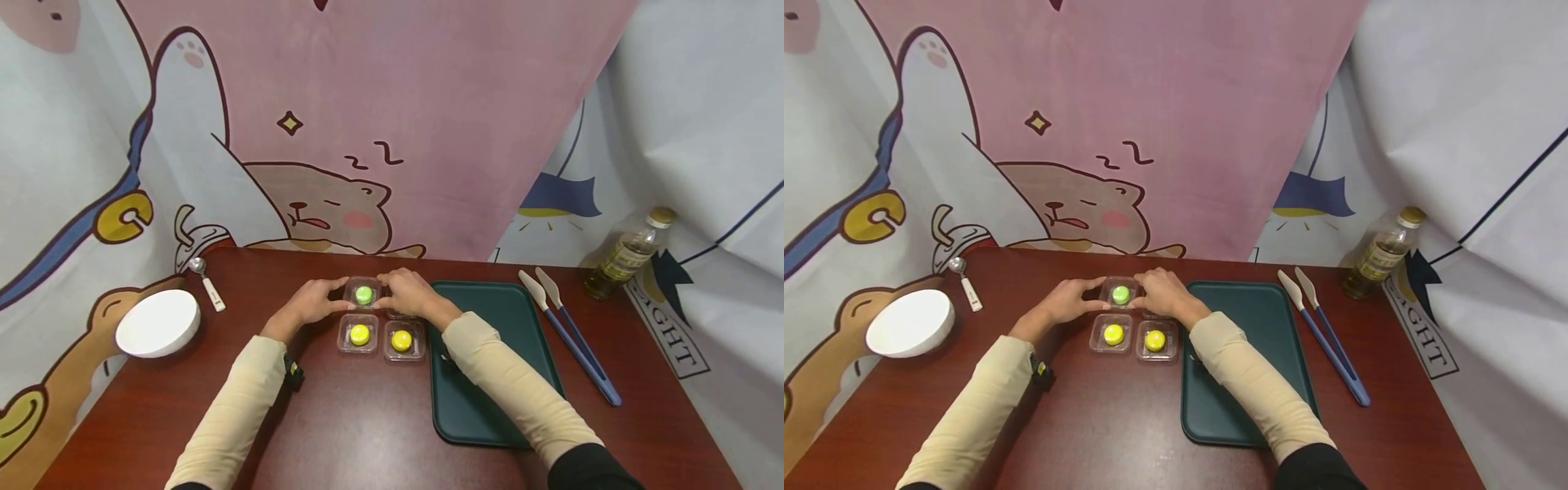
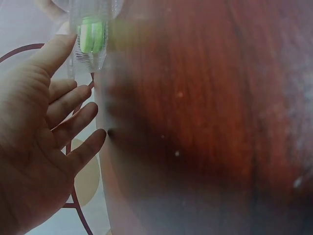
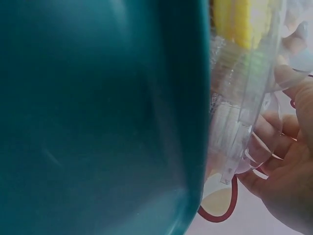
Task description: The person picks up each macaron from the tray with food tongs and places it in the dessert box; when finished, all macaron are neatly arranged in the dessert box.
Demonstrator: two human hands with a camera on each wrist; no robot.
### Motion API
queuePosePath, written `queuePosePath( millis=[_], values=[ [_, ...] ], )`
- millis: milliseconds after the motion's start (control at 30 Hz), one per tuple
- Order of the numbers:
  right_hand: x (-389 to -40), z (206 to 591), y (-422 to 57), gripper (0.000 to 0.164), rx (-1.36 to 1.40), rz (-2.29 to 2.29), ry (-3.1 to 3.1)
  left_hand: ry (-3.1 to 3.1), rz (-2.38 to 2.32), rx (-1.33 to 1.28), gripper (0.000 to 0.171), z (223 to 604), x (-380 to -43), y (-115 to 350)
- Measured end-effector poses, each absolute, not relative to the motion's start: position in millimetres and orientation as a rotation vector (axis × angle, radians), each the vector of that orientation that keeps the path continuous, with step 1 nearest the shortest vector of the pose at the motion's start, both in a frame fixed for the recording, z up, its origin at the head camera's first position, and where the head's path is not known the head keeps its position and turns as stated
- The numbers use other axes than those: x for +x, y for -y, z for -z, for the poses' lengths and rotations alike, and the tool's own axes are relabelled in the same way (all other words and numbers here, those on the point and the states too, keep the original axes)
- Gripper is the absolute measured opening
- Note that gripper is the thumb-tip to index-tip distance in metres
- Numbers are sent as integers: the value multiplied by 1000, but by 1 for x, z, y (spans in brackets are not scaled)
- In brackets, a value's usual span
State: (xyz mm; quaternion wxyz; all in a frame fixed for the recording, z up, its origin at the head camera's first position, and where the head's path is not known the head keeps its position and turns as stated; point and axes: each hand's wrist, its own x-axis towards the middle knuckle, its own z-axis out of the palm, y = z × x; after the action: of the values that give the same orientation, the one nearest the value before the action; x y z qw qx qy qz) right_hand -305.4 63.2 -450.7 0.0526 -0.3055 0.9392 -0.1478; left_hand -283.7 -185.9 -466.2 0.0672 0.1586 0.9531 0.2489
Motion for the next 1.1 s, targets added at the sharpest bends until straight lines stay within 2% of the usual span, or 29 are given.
queuePosePath(
  millis=[200,767,1100],
  values=[
    [-304,450,-62,63,-909,471,-2842,-2863,-747,463,79,465,-283,183],
    [-304,456,-66,71,-814,466,-2830,-2813,-710,455,77,460,-288,174],
    [-310,449,-87,77,-832,543,-2841,-2783,-797,387,93,456,-290,174]
  ],
)
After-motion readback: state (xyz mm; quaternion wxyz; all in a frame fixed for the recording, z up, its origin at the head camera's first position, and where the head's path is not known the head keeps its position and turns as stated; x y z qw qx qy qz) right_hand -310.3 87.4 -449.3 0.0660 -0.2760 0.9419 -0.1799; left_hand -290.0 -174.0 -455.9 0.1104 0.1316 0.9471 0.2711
